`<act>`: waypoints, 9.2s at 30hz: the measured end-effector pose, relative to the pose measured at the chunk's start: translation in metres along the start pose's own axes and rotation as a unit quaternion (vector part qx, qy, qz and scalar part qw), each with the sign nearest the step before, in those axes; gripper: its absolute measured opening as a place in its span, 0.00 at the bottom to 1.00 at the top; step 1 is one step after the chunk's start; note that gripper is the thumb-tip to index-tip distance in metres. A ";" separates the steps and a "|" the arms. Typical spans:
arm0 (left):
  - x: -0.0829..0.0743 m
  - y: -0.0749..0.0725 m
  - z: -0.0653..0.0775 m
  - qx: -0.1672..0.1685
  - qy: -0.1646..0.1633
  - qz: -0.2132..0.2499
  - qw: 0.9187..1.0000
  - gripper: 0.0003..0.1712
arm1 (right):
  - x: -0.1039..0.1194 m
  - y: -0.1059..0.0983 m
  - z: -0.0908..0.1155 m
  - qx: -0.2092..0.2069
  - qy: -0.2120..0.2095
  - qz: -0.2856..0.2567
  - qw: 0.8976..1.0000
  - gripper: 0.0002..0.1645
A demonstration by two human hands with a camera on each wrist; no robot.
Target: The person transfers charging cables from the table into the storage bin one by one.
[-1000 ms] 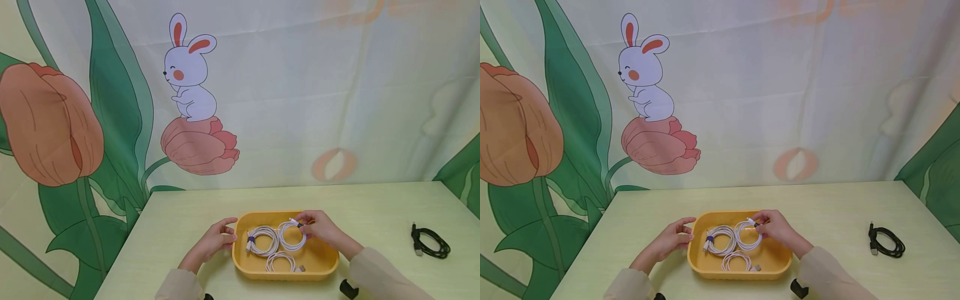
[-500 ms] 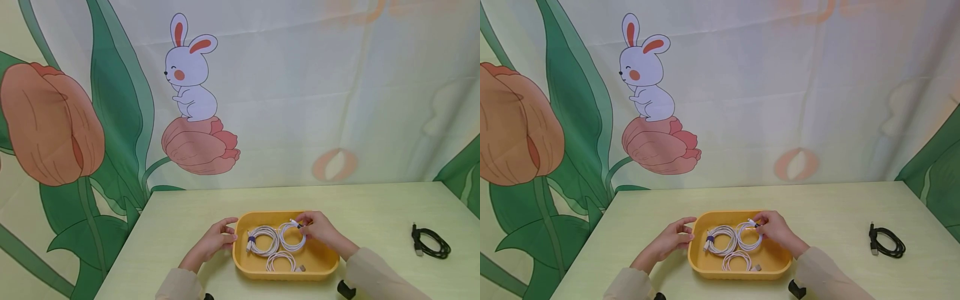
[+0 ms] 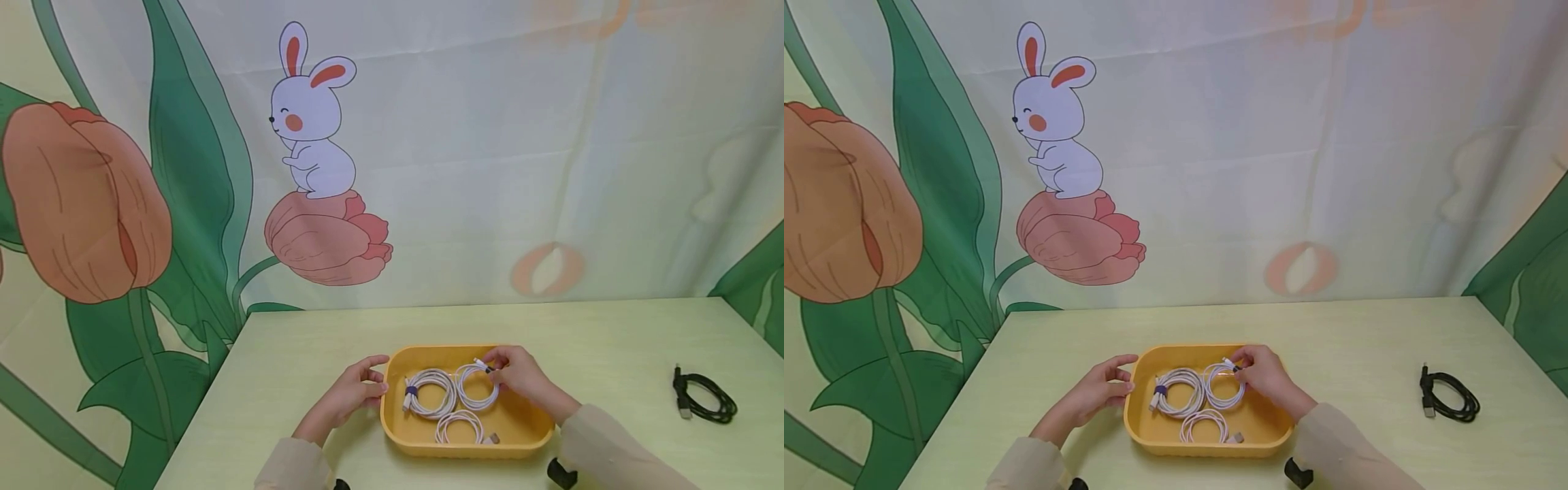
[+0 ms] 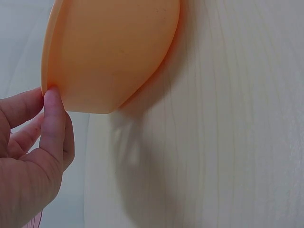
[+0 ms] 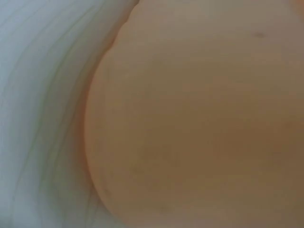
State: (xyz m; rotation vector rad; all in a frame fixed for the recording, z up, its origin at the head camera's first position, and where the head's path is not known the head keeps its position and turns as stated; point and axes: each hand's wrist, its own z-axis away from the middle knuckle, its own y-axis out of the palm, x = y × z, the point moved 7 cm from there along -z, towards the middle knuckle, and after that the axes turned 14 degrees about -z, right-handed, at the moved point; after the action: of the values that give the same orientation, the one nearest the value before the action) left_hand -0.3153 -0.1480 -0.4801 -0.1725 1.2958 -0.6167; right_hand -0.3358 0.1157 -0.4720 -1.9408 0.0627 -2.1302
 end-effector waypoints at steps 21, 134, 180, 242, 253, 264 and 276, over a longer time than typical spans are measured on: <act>0.003 0.000 -0.002 0.002 0.002 -0.002 1.000 0.29 | -0.005 0.000 -0.002 -0.011 -0.027 0.026 0.999 0.12; -0.002 0.000 0.003 0.006 0.011 0.015 1.000 0.29 | 0.002 0.002 0.000 0.007 -0.032 0.034 0.999 0.11; -0.001 0.000 0.000 0.001 0.013 0.013 1.000 0.29 | 0.034 -0.019 0.009 0.035 -0.066 -0.034 0.997 0.15; -0.001 0.001 -0.002 0.001 0.013 0.015 1.000 0.29 | 0.029 -0.073 0.016 -0.019 -0.039 0.000 0.999 0.17; -0.001 0.001 -0.002 0.001 0.015 0.016 1.000 0.30 | 0.028 -0.088 0.022 -0.018 -0.045 0.011 0.999 0.17; -0.001 0.001 -0.002 0.000 0.014 0.015 1.000 0.29 | 0.028 -0.095 0.026 -0.022 -0.042 0.010 0.999 0.17; 0.000 0.001 -0.002 -0.002 0.010 0.012 1.000 0.29 | 0.014 -0.110 0.027 -0.026 -0.028 0.032 0.999 0.20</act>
State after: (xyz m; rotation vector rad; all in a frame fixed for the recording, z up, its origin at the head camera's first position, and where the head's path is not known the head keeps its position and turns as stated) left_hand -0.3172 -0.1468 -0.4810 -0.1549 1.3173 -0.5974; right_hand -0.3278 0.2231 -0.4330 -1.9987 0.1684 -2.0519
